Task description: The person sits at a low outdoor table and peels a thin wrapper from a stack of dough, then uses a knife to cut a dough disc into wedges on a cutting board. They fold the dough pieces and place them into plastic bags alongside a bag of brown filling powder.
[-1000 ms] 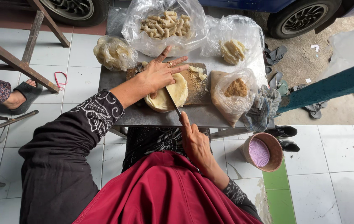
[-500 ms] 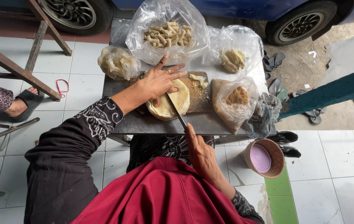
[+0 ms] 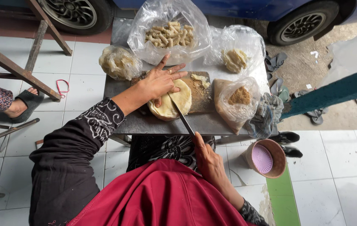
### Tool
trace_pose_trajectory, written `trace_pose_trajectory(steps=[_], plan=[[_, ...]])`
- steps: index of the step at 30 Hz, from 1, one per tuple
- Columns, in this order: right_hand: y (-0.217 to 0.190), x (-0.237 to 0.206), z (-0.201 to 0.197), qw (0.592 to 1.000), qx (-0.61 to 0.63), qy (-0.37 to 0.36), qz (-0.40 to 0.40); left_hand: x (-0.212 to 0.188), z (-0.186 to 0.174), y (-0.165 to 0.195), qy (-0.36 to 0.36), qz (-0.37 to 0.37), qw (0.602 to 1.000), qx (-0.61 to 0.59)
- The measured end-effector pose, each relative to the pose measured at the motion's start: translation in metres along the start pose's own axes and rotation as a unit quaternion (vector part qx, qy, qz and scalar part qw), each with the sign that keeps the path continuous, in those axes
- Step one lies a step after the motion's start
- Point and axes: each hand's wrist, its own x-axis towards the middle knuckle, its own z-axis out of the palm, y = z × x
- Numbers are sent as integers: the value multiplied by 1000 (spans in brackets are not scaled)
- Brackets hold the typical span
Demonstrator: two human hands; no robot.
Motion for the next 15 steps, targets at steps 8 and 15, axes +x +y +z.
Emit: trace_pose_trajectory(steps=[8, 15], plan=[[-3, 5, 14, 995, 69, 68, -37, 1, 4, 4, -16, -5, 1000, 4], [-11, 14, -27, 999, -2, -32, 6, 1, 0, -1, -47, 16, 998, 32]])
